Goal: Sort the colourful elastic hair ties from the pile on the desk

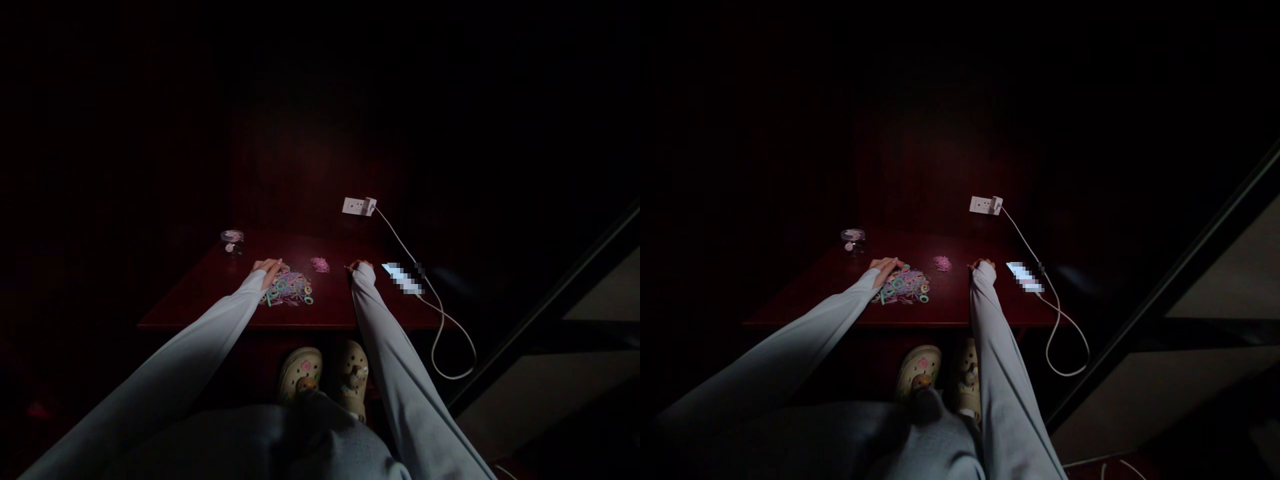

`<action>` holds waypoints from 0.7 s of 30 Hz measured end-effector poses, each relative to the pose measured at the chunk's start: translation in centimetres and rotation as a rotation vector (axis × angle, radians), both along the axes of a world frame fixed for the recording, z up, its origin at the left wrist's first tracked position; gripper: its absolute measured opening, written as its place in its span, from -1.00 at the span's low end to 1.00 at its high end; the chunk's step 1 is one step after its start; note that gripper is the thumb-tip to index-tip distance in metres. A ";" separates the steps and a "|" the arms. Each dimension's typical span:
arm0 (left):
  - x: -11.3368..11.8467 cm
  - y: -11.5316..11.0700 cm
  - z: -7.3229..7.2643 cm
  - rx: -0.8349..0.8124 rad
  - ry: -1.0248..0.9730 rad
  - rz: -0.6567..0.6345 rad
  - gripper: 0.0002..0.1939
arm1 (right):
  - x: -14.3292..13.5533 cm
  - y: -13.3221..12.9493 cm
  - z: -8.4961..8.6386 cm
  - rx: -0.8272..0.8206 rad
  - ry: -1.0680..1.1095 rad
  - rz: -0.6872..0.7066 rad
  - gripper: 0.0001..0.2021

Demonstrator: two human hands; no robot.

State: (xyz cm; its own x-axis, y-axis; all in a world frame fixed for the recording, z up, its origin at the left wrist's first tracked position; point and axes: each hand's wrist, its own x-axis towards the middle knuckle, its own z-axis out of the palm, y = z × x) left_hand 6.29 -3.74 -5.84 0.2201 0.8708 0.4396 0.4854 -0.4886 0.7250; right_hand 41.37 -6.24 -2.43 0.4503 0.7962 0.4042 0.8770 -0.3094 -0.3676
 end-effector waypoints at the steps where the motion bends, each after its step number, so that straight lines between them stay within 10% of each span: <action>1: 0.0 0.1 0.0 -0.008 0.008 0.005 -0.54 | -0.1 -0.2 0.2 -0.037 0.023 -0.028 -0.84; 14: 0.9 -1.8 0.7 0.050 -0.127 0.103 -0.58 | -2.0 -3.4 1.8 0.277 0.302 -0.202 -0.62; 21: 0.6 -3.1 2.3 0.016 -0.041 0.157 -0.87 | -10.1 -2.6 0.2 0.337 0.208 0.381 -0.54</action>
